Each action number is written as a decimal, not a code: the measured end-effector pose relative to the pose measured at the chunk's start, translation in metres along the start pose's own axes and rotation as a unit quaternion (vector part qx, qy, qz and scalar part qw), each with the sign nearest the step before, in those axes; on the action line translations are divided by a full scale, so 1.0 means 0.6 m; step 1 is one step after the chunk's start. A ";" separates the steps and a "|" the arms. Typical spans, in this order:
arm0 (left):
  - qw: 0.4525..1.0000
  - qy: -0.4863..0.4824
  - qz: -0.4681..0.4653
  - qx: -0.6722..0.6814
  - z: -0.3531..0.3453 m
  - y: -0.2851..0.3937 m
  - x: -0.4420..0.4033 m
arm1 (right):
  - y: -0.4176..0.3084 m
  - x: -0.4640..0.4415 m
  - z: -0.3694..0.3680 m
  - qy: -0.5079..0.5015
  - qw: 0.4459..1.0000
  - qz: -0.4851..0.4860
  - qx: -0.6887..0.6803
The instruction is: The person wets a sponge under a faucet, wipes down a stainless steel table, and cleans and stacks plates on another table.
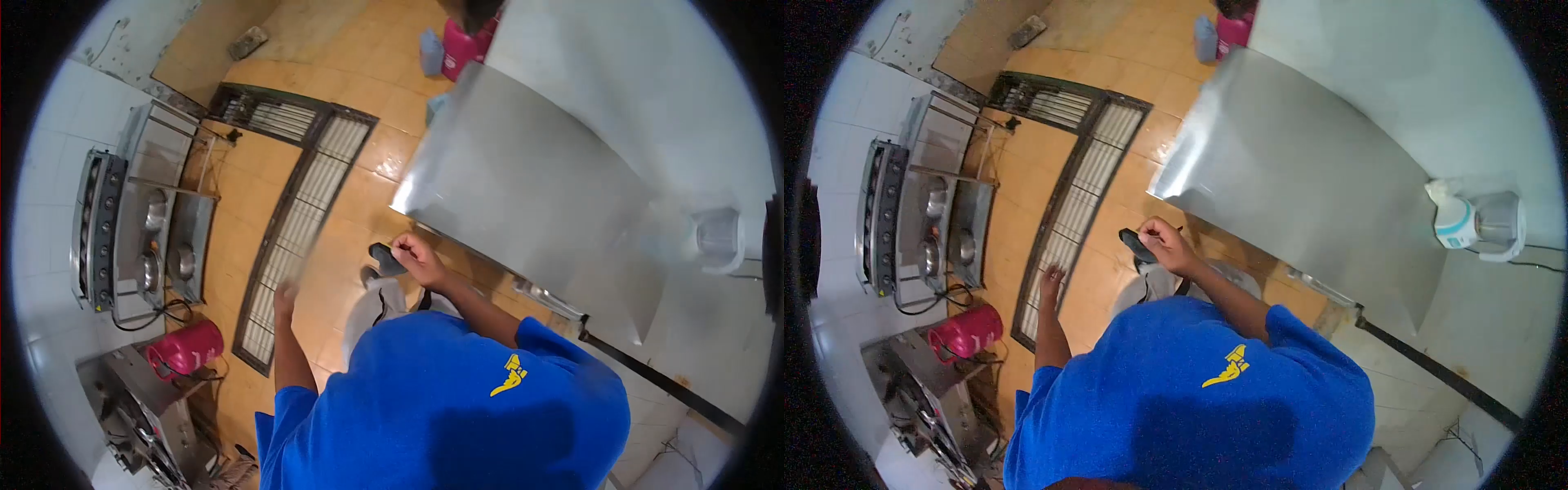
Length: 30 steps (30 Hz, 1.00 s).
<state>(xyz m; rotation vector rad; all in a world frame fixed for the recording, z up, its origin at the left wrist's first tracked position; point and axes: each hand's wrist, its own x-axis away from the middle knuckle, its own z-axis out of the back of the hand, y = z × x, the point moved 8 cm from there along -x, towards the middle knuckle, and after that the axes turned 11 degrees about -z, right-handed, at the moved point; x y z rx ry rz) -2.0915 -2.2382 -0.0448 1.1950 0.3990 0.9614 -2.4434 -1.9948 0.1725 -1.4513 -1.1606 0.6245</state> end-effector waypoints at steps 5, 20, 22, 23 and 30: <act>0.928 -0.319 -0.176 -0.078 -0.126 0.455 -0.259 | -0.042 -0.149 -0.031 0.033 0.999 -0.005 -0.014; 0.890 -0.312 -0.328 -0.049 -0.200 0.685 -0.811 | -0.275 -0.767 0.058 0.059 0.995 0.055 0.058; 0.883 -0.281 -0.374 -0.042 -0.178 0.689 -0.893 | -0.283 -0.830 0.079 0.091 0.994 0.042 0.036; 0.897 -0.275 -0.345 -0.027 -0.167 0.674 -0.940 | -0.284 -0.860 0.087 0.106 0.993 0.034 0.026; 0.914 -0.292 -0.279 0.038 -0.171 0.704 -1.210 | -0.316 -1.153 0.143 0.208 0.977 0.053 -0.011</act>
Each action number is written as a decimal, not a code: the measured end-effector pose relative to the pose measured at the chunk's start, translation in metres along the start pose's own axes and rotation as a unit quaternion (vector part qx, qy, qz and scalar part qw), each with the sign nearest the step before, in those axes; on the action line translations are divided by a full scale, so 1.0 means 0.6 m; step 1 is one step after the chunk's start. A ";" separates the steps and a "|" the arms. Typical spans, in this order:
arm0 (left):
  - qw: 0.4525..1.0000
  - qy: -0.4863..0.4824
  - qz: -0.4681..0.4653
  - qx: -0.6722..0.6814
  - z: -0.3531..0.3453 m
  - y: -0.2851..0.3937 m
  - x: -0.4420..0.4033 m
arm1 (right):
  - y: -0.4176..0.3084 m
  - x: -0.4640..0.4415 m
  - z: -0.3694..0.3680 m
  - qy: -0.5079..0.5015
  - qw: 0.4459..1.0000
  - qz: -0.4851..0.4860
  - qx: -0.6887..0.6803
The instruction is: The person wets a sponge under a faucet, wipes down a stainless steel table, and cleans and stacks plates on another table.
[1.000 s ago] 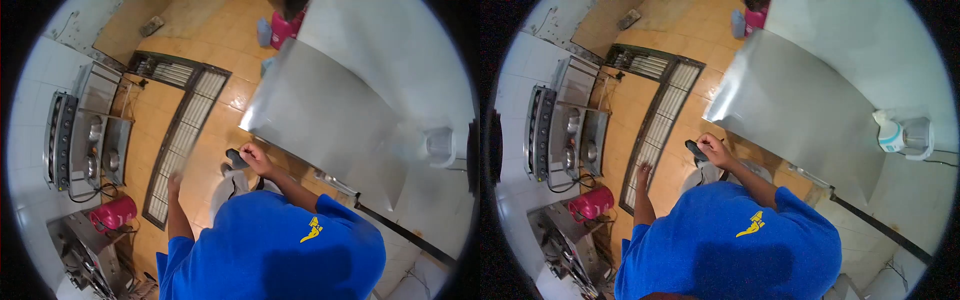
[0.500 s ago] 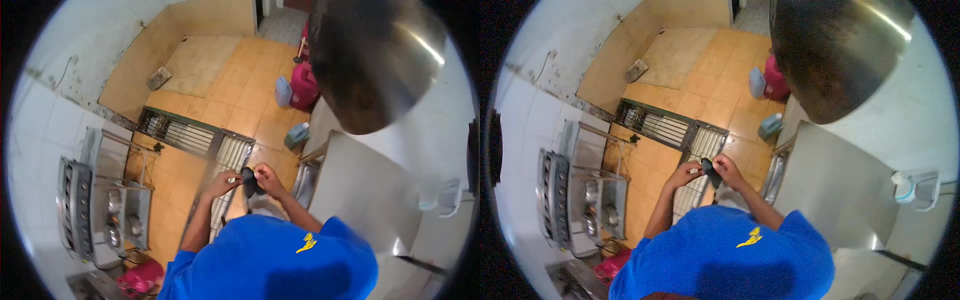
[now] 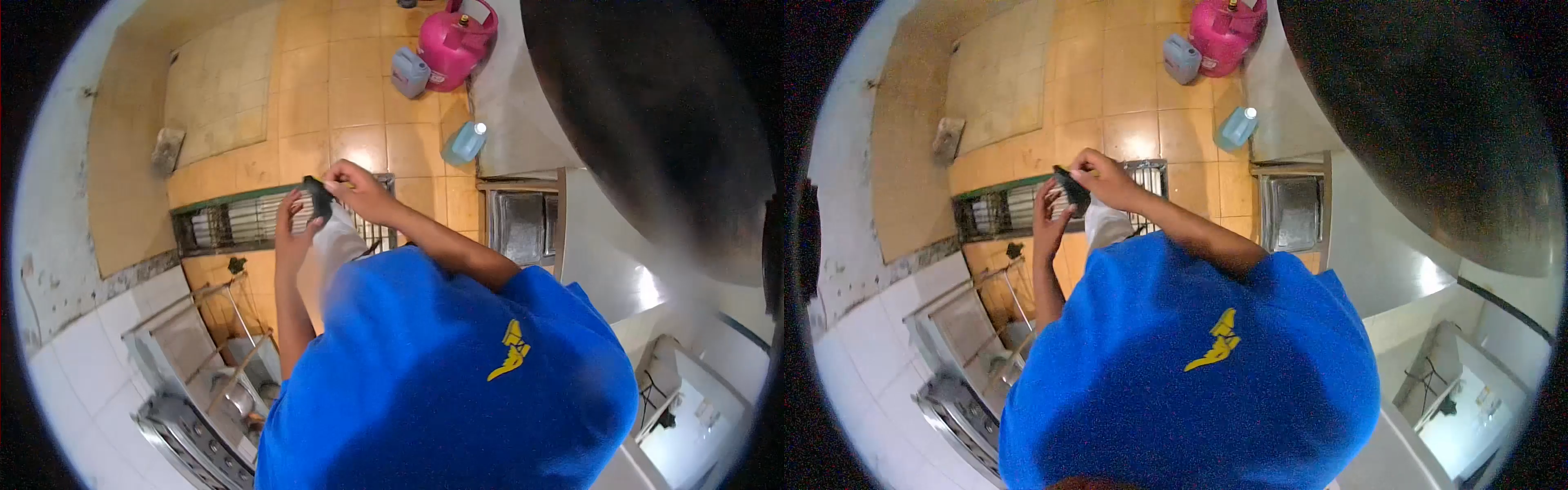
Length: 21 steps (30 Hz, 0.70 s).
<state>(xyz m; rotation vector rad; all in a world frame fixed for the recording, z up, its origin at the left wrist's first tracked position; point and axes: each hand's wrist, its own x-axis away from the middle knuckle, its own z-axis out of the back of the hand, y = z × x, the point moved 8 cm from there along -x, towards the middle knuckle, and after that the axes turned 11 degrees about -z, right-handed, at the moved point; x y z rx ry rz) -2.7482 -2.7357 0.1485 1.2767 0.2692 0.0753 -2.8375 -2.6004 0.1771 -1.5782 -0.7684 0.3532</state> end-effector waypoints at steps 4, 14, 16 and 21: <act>0.996 -0.008 0.037 -0.076 0.149 -0.105 -0.122 | -0.010 -0.196 -0.094 -0.023 0.998 0.002 -0.055; 0.993 -0.014 -0.067 -0.100 0.413 -0.085 -0.466 | -0.070 -0.530 -0.126 0.043 0.996 0.008 -0.072; 0.992 0.005 -0.059 -0.109 0.434 -0.089 -0.544 | -0.036 -0.607 -0.094 0.048 0.976 -0.084 -0.196; 0.982 0.031 -0.142 -0.123 0.490 -0.094 -0.750 | 0.113 -0.833 -0.016 0.064 0.903 -0.235 -0.355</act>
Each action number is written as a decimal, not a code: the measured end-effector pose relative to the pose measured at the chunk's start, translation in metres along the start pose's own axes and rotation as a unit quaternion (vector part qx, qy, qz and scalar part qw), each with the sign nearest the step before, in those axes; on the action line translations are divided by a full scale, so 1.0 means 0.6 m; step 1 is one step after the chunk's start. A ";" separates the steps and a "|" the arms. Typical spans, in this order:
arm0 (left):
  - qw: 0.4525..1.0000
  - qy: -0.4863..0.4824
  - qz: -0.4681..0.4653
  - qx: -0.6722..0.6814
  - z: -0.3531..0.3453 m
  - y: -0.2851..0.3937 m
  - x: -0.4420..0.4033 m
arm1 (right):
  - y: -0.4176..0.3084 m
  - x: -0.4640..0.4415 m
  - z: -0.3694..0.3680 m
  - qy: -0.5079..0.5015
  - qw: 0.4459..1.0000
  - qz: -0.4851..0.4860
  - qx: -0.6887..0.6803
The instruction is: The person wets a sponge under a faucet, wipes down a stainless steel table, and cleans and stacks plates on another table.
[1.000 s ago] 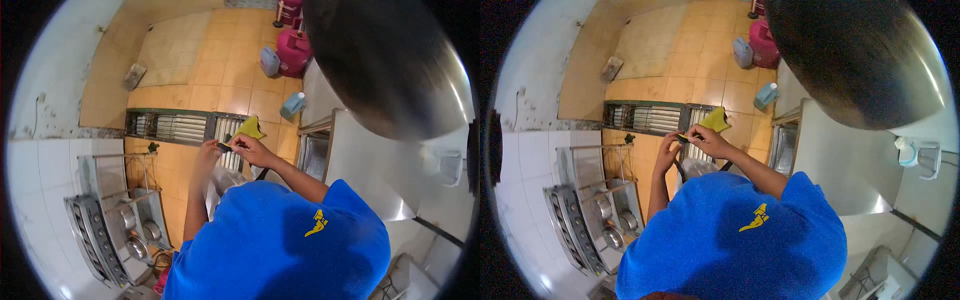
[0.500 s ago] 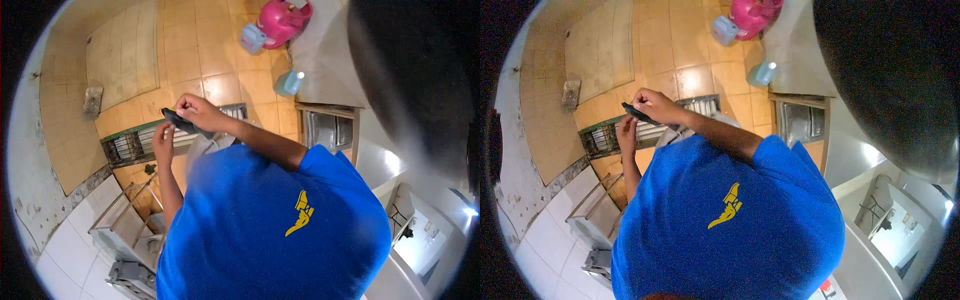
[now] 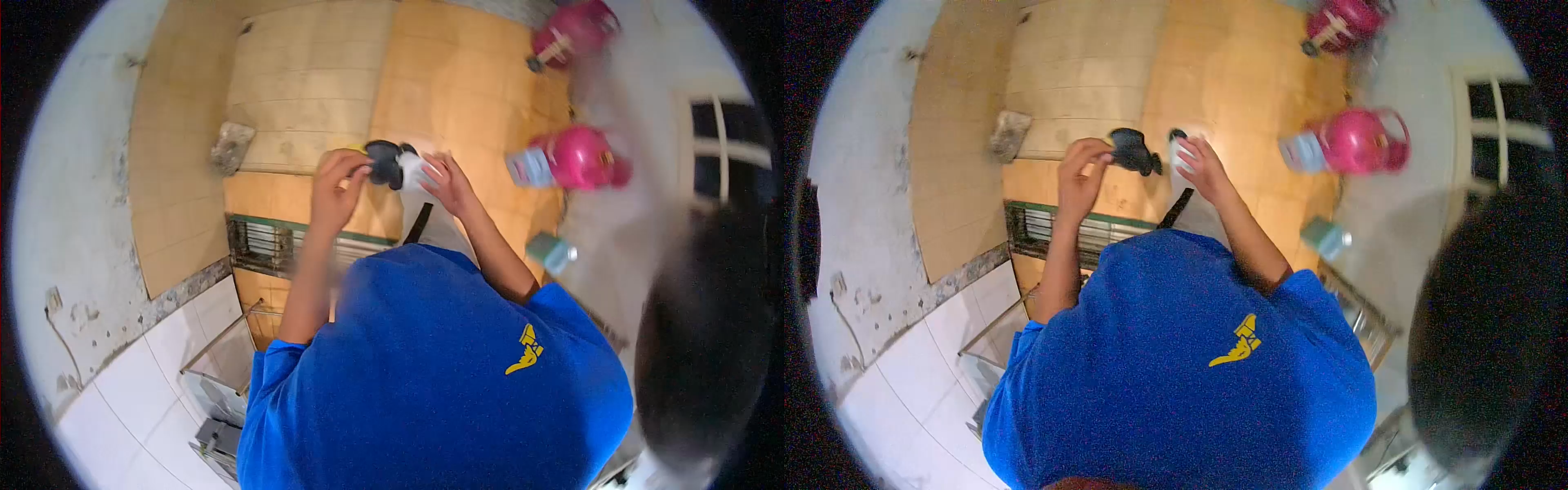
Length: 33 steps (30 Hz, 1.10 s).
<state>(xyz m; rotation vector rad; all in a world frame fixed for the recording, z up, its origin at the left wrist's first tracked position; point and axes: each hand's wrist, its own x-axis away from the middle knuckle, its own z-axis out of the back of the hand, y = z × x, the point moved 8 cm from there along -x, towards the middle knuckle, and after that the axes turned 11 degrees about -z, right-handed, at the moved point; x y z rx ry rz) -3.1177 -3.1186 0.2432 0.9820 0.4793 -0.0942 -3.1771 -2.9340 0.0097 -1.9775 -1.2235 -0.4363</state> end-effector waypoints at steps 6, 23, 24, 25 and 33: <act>0.995 0.064 0.013 -0.068 0.133 -0.129 -0.194 | -0.080 -0.229 -0.166 -0.049 0.968 -0.247 0.008; 0.990 -0.055 -0.075 -0.106 0.507 -0.675 -0.503 | -0.109 -0.808 -0.773 -0.280 0.920 -0.261 -0.086; 0.993 -0.065 -0.070 -0.067 0.536 -0.700 -0.528 | -0.108 -0.846 -0.788 -0.283 0.915 -0.259 -0.123; 0.994 -0.003 -0.067 -0.086 0.591 -0.726 -0.552 | -0.110 -0.866 -0.804 -0.282 0.910 -0.257 -0.162; 0.813 0.150 0.223 -0.516 1.154 -1.245 -0.614 | -0.164 -1.056 -0.894 -0.240 0.940 -0.220 -0.103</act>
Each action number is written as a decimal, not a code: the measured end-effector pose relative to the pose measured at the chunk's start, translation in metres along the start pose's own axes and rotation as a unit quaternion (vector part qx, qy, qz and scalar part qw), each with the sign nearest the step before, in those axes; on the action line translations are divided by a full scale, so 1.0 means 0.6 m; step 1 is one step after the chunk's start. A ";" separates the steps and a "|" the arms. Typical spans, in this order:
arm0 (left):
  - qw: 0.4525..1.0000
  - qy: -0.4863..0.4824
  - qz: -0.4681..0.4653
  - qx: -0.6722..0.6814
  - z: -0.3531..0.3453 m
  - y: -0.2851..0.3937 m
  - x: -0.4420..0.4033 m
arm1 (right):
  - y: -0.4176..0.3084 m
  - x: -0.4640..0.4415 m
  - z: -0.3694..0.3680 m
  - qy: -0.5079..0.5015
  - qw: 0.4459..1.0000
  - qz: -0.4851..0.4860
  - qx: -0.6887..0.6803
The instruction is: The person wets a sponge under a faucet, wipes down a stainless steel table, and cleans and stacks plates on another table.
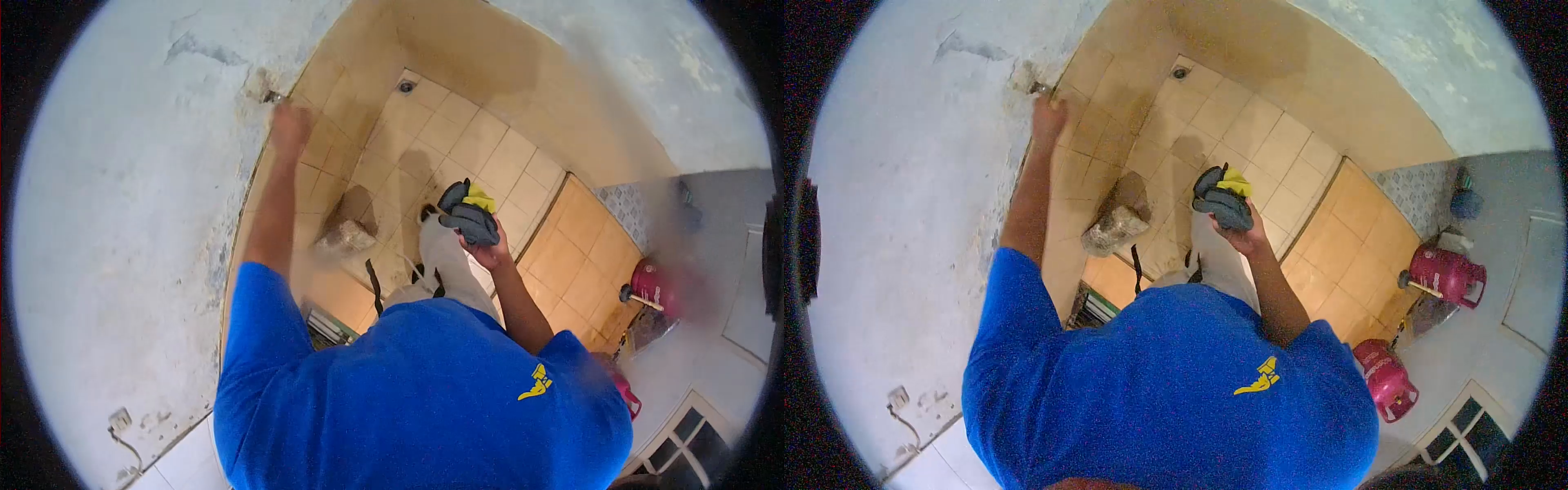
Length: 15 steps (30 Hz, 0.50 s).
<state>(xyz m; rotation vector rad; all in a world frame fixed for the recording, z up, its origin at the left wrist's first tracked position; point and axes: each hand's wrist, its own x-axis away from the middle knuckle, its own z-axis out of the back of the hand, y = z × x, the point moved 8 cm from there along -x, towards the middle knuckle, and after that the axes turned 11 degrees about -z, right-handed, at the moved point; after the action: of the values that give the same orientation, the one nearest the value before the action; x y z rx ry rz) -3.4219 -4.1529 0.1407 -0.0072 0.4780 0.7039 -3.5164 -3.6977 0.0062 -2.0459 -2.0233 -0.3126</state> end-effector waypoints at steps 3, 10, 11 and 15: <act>0.982 -0.115 0.119 -0.089 -0.054 -0.137 -0.038 | -0.035 -0.084 0.054 0.058 0.997 -0.027 -0.035; 0.952 -0.224 0.189 -0.085 -0.064 -0.192 -0.087 | -0.095 -0.237 0.119 0.162 0.980 -0.103 -0.047; 0.959 -0.211 0.175 -0.072 -0.063 -0.191 -0.096 | -0.100 -0.256 0.119 0.164 0.978 -0.119 -0.040; 0.948 -0.261 0.149 -0.103 -0.083 -0.189 -0.107 | -0.105 -0.311 0.096 0.168 0.973 -0.159 -0.010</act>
<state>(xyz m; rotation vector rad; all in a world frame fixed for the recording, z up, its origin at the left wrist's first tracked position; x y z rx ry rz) -3.4142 -4.2880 0.1063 0.0553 -0.1092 1.0108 -3.5833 -3.8556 -0.1068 -1.5412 -2.1228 -0.6898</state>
